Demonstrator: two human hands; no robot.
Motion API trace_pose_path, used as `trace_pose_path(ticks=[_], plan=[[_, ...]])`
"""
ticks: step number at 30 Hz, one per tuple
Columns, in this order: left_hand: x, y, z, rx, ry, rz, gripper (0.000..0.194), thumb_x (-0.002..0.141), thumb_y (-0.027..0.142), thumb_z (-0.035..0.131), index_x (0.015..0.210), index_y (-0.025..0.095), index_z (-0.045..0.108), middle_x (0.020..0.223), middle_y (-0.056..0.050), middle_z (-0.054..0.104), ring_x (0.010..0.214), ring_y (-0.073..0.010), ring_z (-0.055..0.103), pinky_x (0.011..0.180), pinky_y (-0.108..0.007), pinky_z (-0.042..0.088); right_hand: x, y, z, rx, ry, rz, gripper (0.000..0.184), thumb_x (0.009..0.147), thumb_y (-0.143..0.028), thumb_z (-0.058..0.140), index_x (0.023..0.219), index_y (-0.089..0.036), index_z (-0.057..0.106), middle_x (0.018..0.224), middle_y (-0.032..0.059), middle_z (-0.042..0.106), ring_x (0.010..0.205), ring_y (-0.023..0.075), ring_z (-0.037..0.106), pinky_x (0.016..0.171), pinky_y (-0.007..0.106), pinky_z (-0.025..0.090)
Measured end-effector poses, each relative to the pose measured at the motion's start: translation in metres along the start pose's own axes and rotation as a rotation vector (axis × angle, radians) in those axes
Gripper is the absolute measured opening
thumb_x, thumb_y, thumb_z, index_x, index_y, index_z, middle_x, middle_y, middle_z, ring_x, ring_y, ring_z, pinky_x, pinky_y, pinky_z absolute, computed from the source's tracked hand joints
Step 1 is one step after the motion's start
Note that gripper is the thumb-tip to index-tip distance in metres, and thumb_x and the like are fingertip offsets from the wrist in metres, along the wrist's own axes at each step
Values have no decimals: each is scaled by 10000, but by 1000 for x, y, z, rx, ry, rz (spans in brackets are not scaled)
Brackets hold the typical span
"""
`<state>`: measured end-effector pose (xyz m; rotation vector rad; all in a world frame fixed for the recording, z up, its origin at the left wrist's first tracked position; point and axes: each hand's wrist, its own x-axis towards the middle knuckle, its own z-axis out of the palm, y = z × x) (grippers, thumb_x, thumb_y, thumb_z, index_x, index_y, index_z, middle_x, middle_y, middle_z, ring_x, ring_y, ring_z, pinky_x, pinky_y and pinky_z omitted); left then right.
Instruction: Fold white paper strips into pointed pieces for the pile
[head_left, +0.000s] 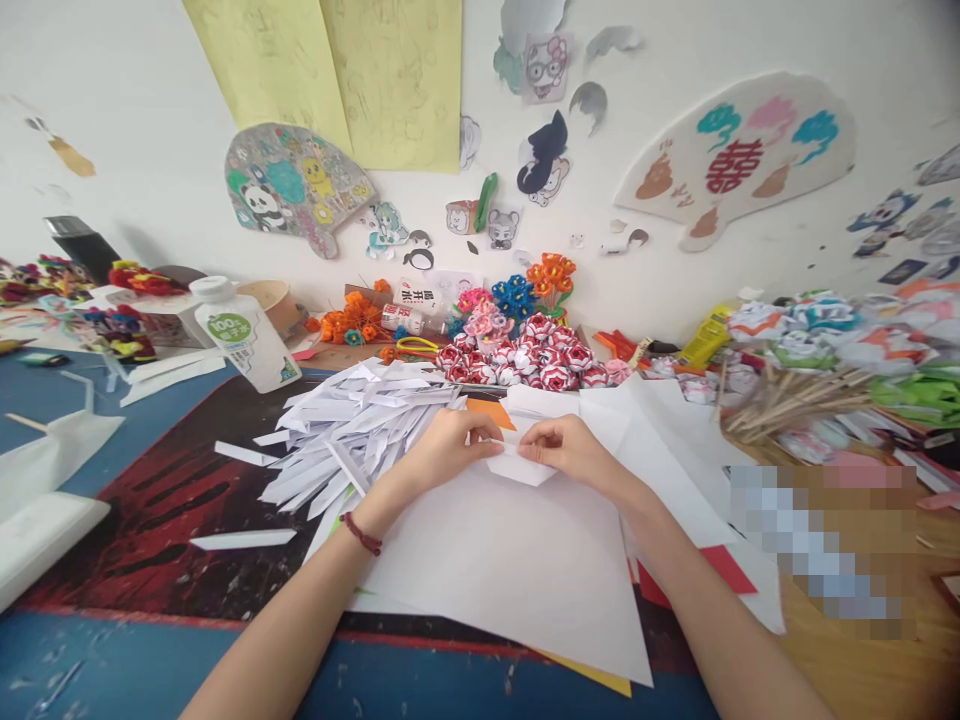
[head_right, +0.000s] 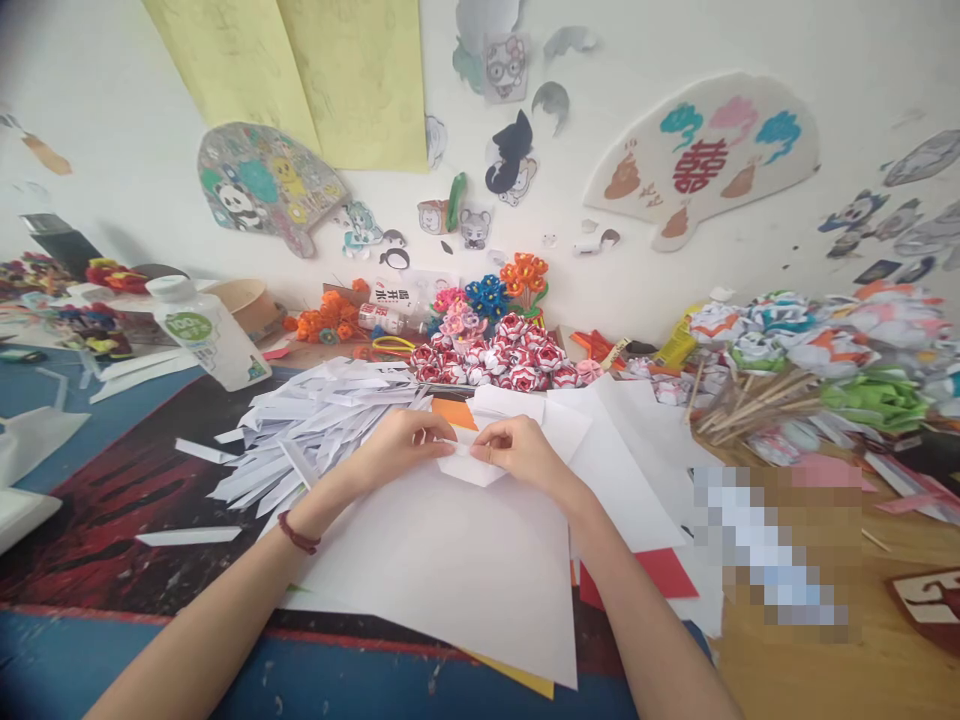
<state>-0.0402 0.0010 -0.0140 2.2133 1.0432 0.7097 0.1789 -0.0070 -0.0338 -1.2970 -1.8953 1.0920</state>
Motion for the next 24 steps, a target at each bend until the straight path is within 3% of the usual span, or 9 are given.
trace_pose_path(ticks=[5, 12, 24], plan=[[-1, 0, 0, 51, 3, 41, 145, 788, 307, 658, 849, 182, 699, 728, 5, 671, 642, -107, 548, 611, -211, 384, -1, -2, -2, 9, 3, 2, 278, 715, -390, 689, 746, -115, 719, 607, 25, 573, 554, 119, 448, 523, 253, 338], [-2, -3, 2, 137, 56, 216, 135, 841, 275, 615, 880, 179, 701, 838, -15, 715, 737, -130, 593, 692, -230, 402, -3, -2, -5, 73, -71, 8, 327, 731, -425, 675, 813, -113, 726, 651, 38, 593, 558, 116, 441, 519, 257, 330], [-2, 1, 2, 54, 41, 119, 123, 833, 241, 608, 819, 177, 712, 784, -17, 716, 682, -123, 596, 648, -221, 406, -6, -13, -2, 105, -114, 23, 285, 740, -401, 669, 780, -121, 698, 644, 21, 566, 574, 113, 445, 522, 250, 329]])
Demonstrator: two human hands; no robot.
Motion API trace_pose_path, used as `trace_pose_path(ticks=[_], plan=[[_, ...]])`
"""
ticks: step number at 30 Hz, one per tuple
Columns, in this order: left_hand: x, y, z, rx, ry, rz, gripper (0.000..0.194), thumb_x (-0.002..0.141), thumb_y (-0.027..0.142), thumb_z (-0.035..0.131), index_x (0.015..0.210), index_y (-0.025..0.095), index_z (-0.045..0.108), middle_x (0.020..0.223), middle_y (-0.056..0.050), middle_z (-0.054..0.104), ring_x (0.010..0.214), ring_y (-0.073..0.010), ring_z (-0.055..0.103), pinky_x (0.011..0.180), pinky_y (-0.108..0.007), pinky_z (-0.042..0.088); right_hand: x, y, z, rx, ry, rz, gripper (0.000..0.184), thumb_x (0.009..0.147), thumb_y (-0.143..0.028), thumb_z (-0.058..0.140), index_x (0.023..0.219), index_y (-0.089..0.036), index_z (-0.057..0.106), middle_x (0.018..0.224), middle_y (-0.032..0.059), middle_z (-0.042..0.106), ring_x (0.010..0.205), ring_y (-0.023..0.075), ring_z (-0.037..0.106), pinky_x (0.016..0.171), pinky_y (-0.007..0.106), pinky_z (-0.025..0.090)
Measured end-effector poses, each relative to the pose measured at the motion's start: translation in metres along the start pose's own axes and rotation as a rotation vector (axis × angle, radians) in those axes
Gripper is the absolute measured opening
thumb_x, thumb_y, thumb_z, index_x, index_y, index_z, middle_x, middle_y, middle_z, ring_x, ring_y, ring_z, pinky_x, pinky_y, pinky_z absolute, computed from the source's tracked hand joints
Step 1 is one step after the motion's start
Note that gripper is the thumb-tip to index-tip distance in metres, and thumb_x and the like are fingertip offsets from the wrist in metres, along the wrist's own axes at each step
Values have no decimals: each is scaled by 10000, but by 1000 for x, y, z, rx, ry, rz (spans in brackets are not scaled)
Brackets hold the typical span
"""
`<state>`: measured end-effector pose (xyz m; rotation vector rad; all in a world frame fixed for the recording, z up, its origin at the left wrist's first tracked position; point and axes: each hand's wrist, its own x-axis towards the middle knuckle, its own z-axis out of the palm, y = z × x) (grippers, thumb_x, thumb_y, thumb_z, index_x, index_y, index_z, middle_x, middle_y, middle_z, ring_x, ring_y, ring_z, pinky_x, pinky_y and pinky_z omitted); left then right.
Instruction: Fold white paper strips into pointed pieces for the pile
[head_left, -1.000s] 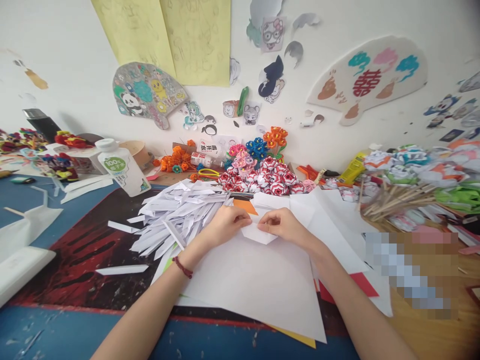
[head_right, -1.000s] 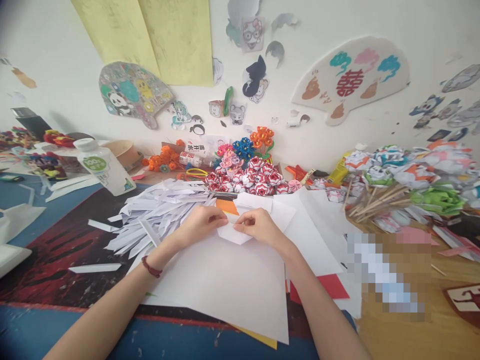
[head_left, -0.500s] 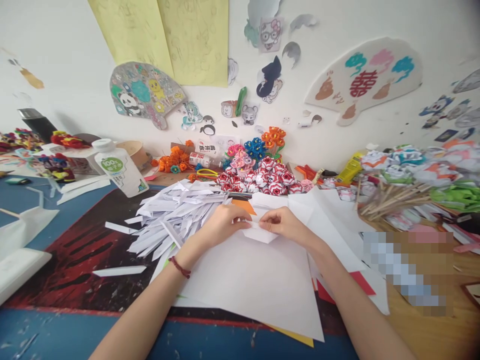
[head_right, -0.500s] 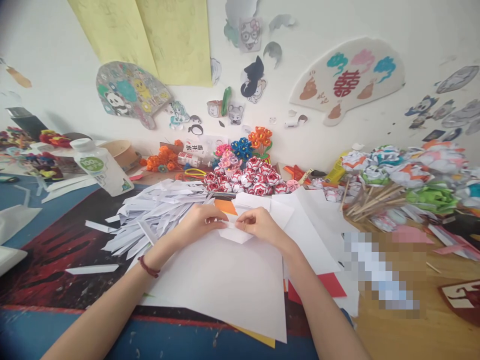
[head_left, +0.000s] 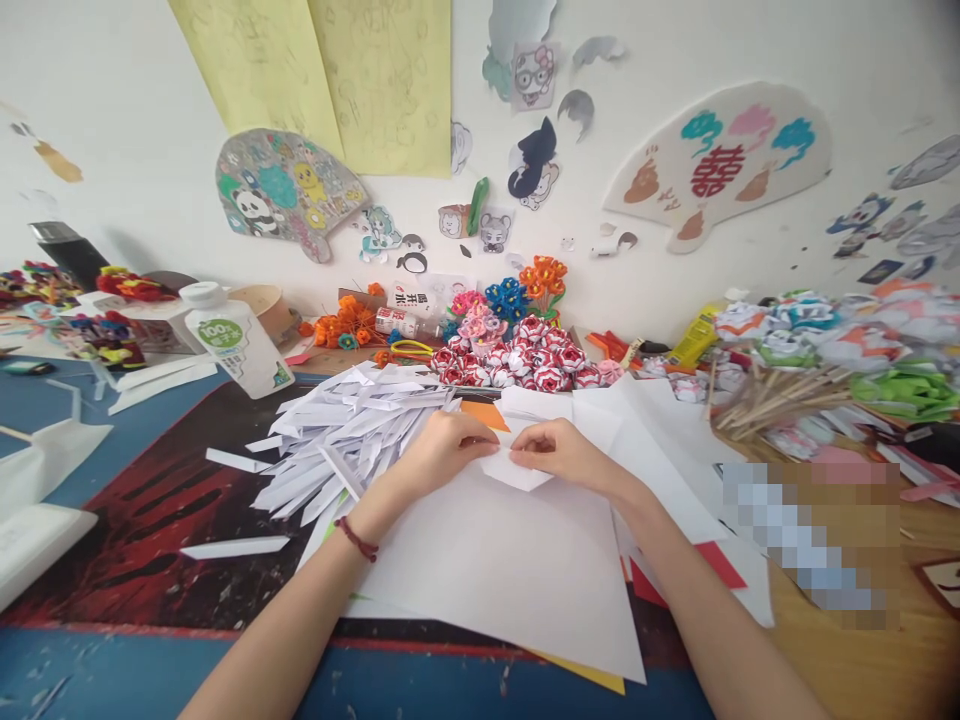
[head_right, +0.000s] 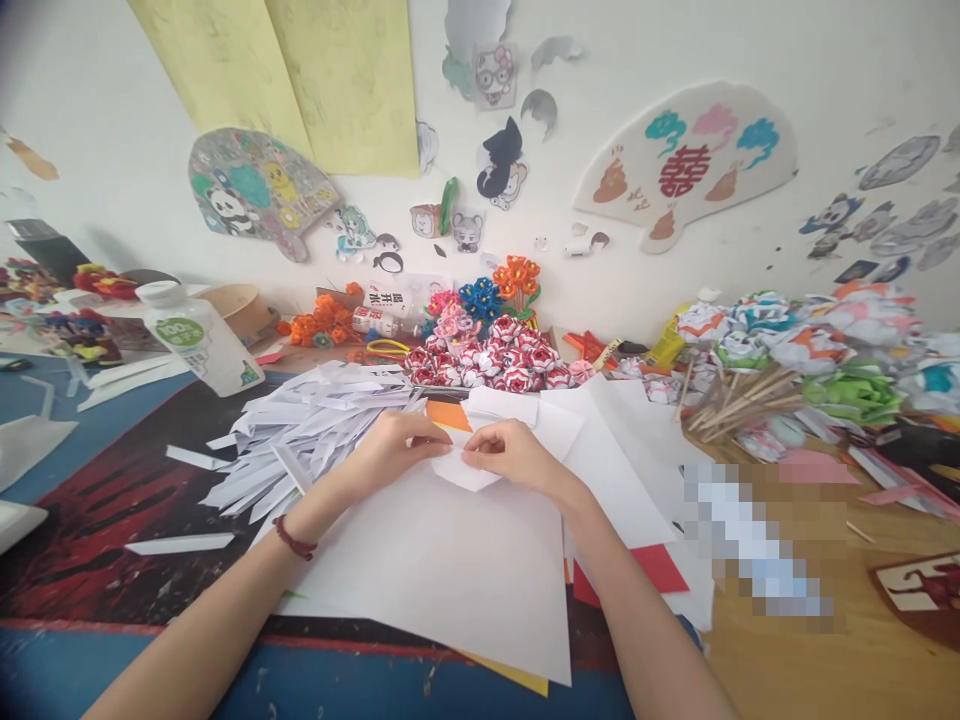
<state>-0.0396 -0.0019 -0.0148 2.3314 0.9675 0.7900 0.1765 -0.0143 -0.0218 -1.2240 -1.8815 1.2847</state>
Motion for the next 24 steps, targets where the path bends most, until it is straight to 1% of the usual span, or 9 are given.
trace_pose_path(ticks=[5, 8, 12, 18, 24], plan=[[-1, 4, 1, -14, -13, -37, 138, 832, 216, 582, 791, 167, 703, 724, -15, 693, 638, -113, 568, 619, -218, 386, 1, 2, 5, 9, -38, -54, 295, 755, -411, 659, 779, -119, 692, 653, 17, 564, 572, 105, 427, 520, 247, 318], [0, 2, 1, -30, -8, -77, 159, 836, 237, 567, 791, 163, 700, 712, -17, 683, 626, -112, 548, 610, -218, 378, 2, 2, 7, 18, -26, -72, 294, 777, -400, 639, 747, -112, 688, 626, 8, 539, 562, 96, 404, 509, 242, 296], [1, 1, -1, -68, -23, -127, 169, 829, 282, 573, 824, 167, 696, 723, -11, 673, 617, -106, 529, 590, -214, 367, 1, -1, 8, 30, -10, -57, 286, 778, -381, 639, 717, -106, 691, 583, -5, 507, 535, 83, 366, 495, 239, 273], [0, 4, 4, -73, -23, -118, 242, 864, 287, 509, 759, 138, 667, 646, -3, 616, 597, -98, 489, 586, -216, 356, 2, 1, 8, 25, 13, -60, 295, 762, -392, 656, 735, -102, 703, 618, 18, 560, 556, 97, 405, 509, 245, 290], [0, 8, 7, -50, -5, -123, 257, 870, 293, 489, 747, 135, 650, 667, -4, 615, 610, -100, 489, 588, -217, 362, 1, 0, 9, 57, 7, -81, 311, 784, -422, 617, 699, -129, 679, 606, 3, 519, 565, 106, 389, 515, 253, 275]])
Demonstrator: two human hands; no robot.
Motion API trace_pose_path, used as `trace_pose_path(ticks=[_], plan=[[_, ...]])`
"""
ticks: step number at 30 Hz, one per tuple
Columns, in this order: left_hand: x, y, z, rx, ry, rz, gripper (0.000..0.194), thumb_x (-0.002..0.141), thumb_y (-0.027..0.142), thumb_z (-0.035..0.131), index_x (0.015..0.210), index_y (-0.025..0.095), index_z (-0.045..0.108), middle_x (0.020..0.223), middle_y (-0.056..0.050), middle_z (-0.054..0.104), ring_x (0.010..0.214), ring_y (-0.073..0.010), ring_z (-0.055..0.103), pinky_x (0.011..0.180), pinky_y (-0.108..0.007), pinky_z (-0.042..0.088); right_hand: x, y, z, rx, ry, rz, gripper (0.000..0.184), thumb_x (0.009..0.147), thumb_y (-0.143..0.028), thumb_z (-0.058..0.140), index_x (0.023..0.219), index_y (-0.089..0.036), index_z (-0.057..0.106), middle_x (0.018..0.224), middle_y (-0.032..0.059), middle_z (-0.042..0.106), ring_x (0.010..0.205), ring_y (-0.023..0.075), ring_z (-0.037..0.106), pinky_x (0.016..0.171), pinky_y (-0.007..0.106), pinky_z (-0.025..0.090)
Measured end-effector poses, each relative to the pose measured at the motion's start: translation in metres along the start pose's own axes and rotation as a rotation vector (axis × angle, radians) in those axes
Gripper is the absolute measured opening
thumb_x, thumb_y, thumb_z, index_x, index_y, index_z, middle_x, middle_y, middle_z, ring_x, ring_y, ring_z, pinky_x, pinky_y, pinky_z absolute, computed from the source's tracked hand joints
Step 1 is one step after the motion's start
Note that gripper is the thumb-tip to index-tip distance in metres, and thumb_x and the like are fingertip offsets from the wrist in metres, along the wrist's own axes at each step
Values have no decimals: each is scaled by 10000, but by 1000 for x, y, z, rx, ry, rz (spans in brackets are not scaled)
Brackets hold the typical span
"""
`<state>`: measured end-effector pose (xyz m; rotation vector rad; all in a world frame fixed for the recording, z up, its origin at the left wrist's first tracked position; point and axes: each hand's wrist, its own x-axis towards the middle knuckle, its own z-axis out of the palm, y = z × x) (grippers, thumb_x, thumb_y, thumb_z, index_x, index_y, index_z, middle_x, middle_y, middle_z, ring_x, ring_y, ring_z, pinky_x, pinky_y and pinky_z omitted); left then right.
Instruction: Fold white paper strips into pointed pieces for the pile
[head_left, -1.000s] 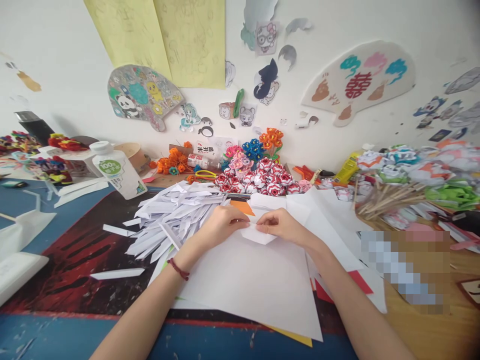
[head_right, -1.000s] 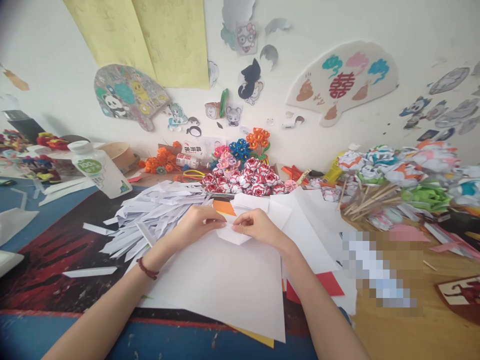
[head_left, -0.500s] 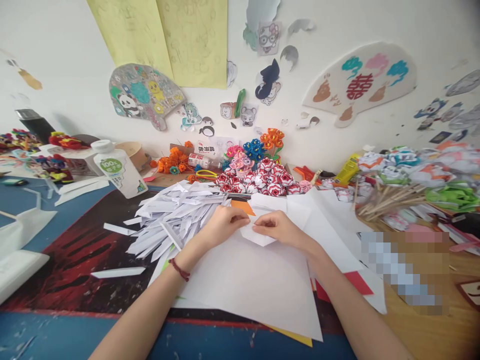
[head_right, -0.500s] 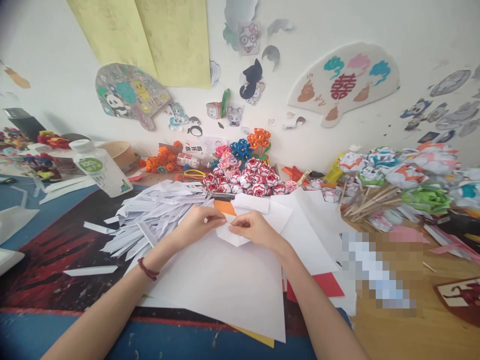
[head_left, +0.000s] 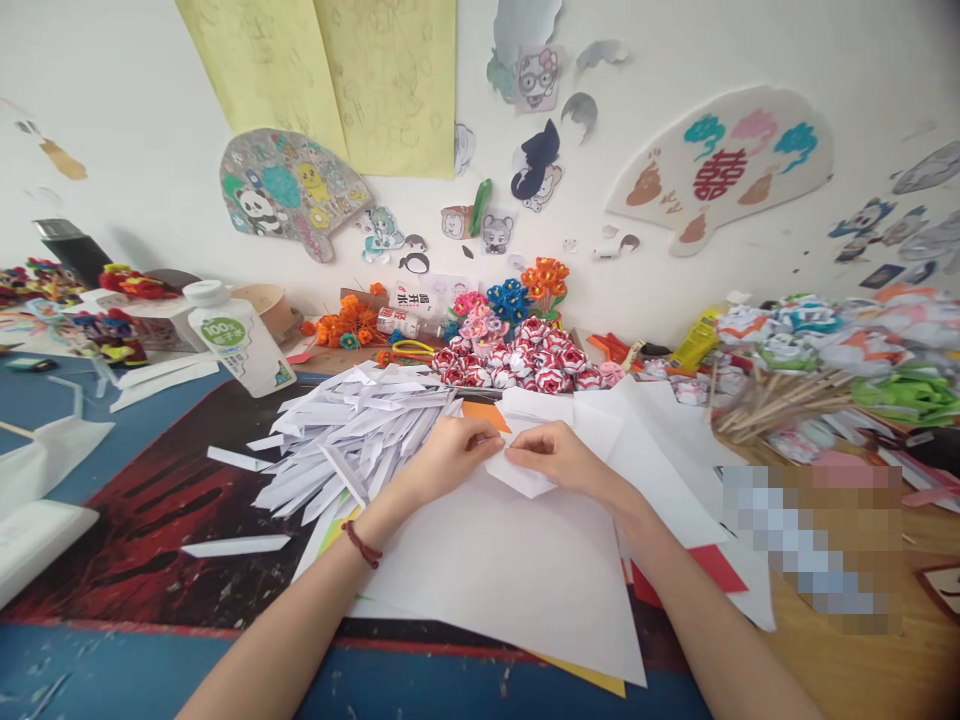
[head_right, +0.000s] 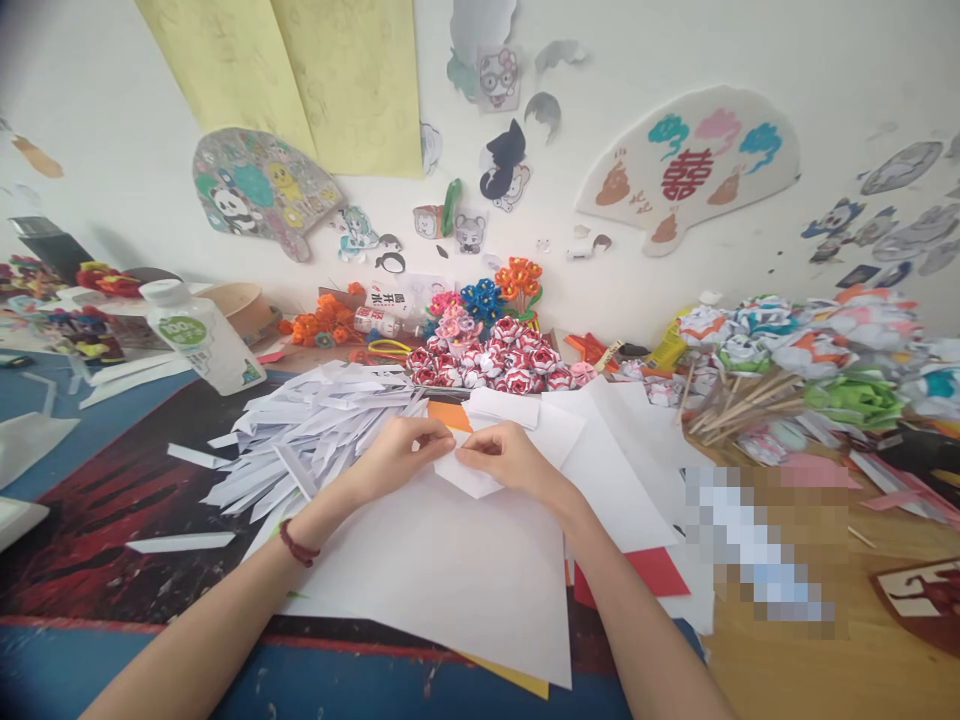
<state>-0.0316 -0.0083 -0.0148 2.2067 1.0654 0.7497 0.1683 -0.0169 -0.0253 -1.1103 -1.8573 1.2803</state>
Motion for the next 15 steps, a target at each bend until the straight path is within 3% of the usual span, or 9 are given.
trace_pose_path(ticks=[9, 15], plan=[[-2, 2, 1, 4, 15, 5, 269, 875, 285, 479, 712, 135, 630, 665, -1, 613, 610, -96, 482, 597, -213, 363, 1, 1, 0, -41, -12, -52, 344, 811, -422, 571, 605, -148, 593, 556, -27, 379, 540, 95, 292, 499, 259, 208], [-1, 2, 4, 24, 20, -6, 276, 879, 280, 485, 705, 132, 640, 650, 3, 617, 599, -91, 477, 602, -215, 361, -1, -2, -2, -30, -33, -33, 352, 795, -447, 598, 642, -134, 647, 570, -9, 465, 555, 103, 357, 508, 254, 261]])
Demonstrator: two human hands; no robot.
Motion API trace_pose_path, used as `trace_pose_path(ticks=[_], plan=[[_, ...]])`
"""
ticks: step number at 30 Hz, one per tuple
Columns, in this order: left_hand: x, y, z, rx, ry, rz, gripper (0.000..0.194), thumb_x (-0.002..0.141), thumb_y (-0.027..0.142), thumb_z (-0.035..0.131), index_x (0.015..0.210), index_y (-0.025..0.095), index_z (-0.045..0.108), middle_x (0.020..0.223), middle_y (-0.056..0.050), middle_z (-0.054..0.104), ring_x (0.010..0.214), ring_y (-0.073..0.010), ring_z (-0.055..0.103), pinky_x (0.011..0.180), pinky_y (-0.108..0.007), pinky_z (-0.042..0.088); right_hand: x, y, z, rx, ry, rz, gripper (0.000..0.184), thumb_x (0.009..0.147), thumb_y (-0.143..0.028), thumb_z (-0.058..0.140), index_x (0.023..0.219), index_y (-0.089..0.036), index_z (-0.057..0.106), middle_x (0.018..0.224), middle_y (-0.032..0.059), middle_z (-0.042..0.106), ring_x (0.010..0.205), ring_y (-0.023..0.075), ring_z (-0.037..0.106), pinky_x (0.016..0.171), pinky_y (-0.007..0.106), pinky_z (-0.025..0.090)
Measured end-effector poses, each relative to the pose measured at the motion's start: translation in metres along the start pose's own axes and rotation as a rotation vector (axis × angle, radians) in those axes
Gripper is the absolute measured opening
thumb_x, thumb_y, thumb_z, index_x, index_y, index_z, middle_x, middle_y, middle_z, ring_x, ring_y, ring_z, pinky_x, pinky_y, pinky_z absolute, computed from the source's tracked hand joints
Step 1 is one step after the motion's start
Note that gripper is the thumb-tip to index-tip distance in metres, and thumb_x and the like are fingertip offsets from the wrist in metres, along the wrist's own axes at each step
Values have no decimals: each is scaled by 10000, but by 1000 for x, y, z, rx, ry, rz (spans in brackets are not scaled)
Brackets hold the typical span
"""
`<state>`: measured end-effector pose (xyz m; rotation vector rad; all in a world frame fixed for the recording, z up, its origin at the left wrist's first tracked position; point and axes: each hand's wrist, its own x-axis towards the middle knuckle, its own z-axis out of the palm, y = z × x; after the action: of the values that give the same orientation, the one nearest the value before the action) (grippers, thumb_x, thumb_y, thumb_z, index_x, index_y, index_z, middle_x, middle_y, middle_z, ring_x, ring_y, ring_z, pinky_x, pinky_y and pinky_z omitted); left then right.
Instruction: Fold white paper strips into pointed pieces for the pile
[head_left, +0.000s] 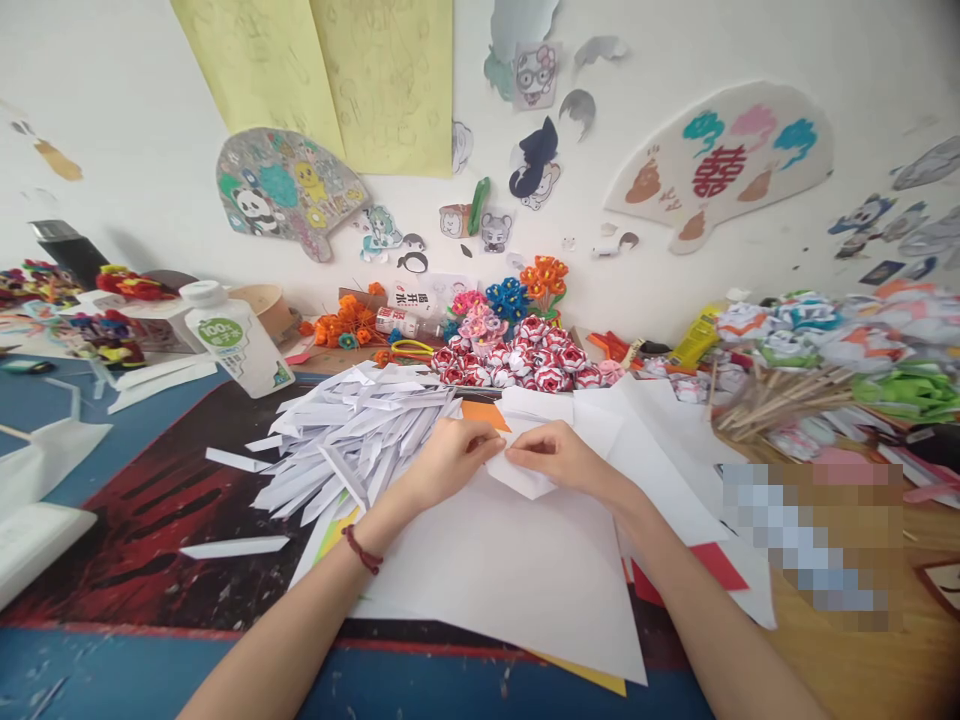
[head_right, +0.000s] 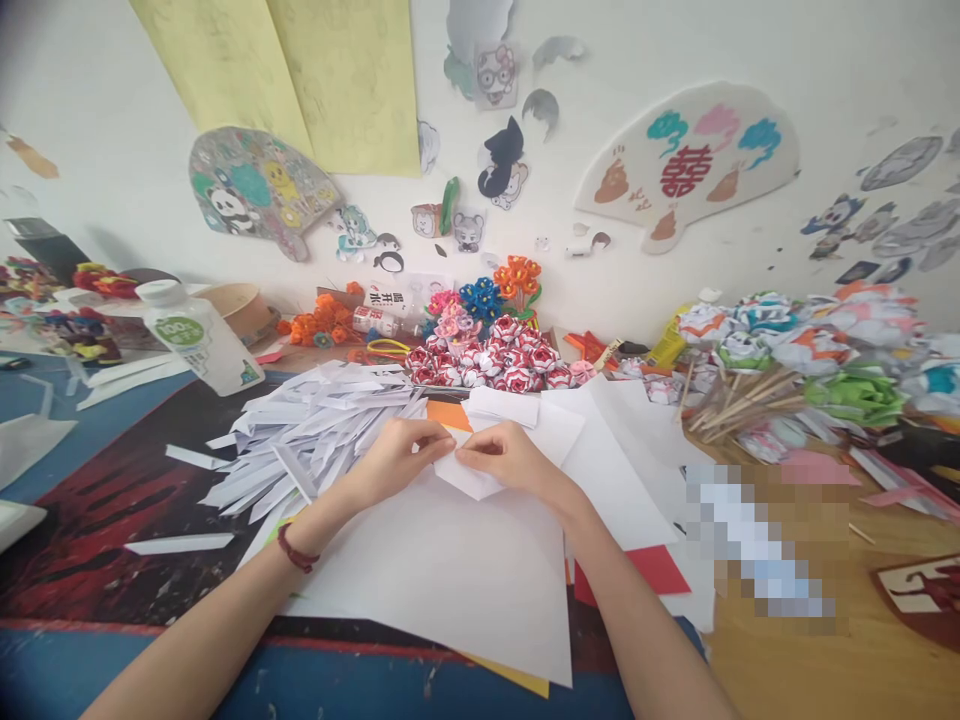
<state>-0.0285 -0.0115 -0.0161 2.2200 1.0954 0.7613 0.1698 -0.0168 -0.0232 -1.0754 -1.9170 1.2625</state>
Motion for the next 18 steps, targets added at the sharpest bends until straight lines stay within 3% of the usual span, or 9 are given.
trace_pose_path(ticks=[4, 7, 9, 12, 15, 18], plan=[[1, -2, 1, -19, 24, -13, 270, 880, 287, 499, 728, 136, 664, 670, -4, 642, 609, -99, 500, 610, -219, 370, 1, 3, -1, -44, 46, -4, 338, 756, -458, 651, 685, -130, 699, 625, 17, 549, 586, 115, 427, 525, 252, 324], [2, -1, -3, -49, 136, -25, 285, 909, 325, 460, 860, 157, 685, 806, -24, 687, 703, -123, 559, 651, -228, 393, 1, 5, -3, -47, 138, 14, 330, 737, -464, 674, 719, -137, 715, 646, 25, 588, 580, 116, 462, 524, 251, 352], [3, 0, -6, -71, 193, -31, 304, 925, 351, 429, 967, 173, 672, 916, -34, 695, 773, -135, 580, 678, -233, 408, 2, 5, -5, 29, 186, 56, 354, 750, -481, 658, 693, -133, 693, 592, 20, 584, 538, 111, 478, 509, 250, 375], [3, 0, -4, -91, 152, -34, 294, 888, 384, 495, 1027, 176, 649, 965, -42, 690, 758, -132, 582, 649, -228, 419, 2, 2, -6, 211, 234, 111, 378, 741, -504, 660, 689, -130, 649, 615, 39, 631, 542, 136, 572, 541, 268, 465], [3, -3, 4, -65, 115, -61, 271, 804, 414, 602, 871, 156, 650, 783, -14, 669, 633, -111, 546, 585, -222, 397, 2, 1, -4, 355, 244, 150, 387, 700, -492, 707, 817, -129, 642, 741, 83, 695, 633, 187, 659, 628, 325, 533], [3, -8, 7, 18, 109, -84, 253, 810, 358, 583, 670, 148, 598, 593, 24, 568, 563, -97, 482, 549, -225, 342, 2, 4, -4, 319, 225, 166, 411, 675, -480, 732, 849, -119, 641, 742, 90, 693, 636, 184, 652, 613, 315, 523]])
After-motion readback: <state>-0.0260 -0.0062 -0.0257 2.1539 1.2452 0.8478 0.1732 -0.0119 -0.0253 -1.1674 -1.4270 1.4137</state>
